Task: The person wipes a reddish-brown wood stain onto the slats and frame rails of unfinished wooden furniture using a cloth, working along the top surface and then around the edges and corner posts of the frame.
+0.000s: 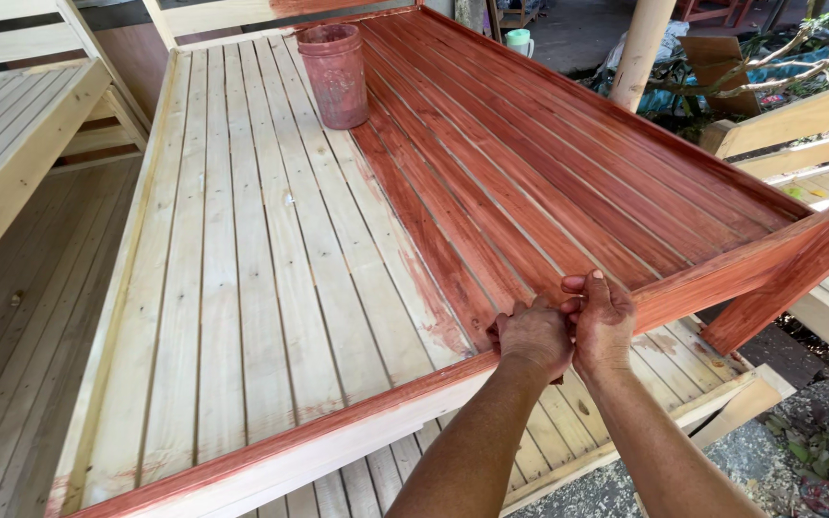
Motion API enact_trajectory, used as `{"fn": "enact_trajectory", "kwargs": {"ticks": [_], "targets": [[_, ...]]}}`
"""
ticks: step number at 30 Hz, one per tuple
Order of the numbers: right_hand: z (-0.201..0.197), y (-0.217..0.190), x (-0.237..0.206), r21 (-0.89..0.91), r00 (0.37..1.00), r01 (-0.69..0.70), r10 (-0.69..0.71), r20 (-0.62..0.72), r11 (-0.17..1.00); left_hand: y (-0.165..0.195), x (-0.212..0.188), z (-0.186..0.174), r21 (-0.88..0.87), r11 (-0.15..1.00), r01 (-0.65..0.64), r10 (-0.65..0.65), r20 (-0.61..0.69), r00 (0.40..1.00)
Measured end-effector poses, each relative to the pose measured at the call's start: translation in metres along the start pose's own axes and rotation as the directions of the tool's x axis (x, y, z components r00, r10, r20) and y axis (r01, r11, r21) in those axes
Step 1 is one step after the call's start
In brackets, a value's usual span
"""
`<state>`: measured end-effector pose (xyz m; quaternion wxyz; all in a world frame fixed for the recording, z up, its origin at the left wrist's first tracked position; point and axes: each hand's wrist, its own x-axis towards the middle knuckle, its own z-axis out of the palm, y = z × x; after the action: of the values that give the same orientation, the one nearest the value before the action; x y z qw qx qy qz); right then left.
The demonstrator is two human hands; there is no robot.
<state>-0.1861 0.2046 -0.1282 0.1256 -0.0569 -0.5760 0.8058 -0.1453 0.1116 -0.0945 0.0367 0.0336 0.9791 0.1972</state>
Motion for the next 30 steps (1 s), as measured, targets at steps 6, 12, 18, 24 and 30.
{"fn": "enact_trajectory", "kwargs": {"ticks": [6, 12, 18, 24, 30], "targets": [[0.047, 0.008, -0.056, 0.023, 0.996, -0.081, 0.081, 0.027, 0.996, -0.059, -0.047, -0.017, -0.024, 0.999, 0.039, -0.04, -0.05, 0.998], [0.094, 0.025, -0.117, 0.01, 0.995, -0.054, 0.053, 0.086, 0.998, -0.123, -0.106, -0.037, 0.02, 0.994, 0.112, -0.112, -0.001, 0.994], [0.148, 0.039, -0.171, 0.043, 0.985, -0.015, 0.007, 0.174, 0.999, -0.194, -0.171, -0.064, 0.031, 0.984, 0.173, -0.172, -0.036, 0.984], [0.198, 0.053, -0.233, 0.035, 0.961, -0.091, 0.079, 0.264, 0.995, -0.264, -0.238, -0.091, 0.031, 0.965, 0.259, -0.258, -0.035, 0.965], [0.233, 0.062, -0.278, -0.001, 0.927, -0.121, 0.114, 0.357, 0.993, -0.342, -0.302, -0.114, 0.032, 0.953, 0.3, -0.298, -0.056, 0.953]]}}
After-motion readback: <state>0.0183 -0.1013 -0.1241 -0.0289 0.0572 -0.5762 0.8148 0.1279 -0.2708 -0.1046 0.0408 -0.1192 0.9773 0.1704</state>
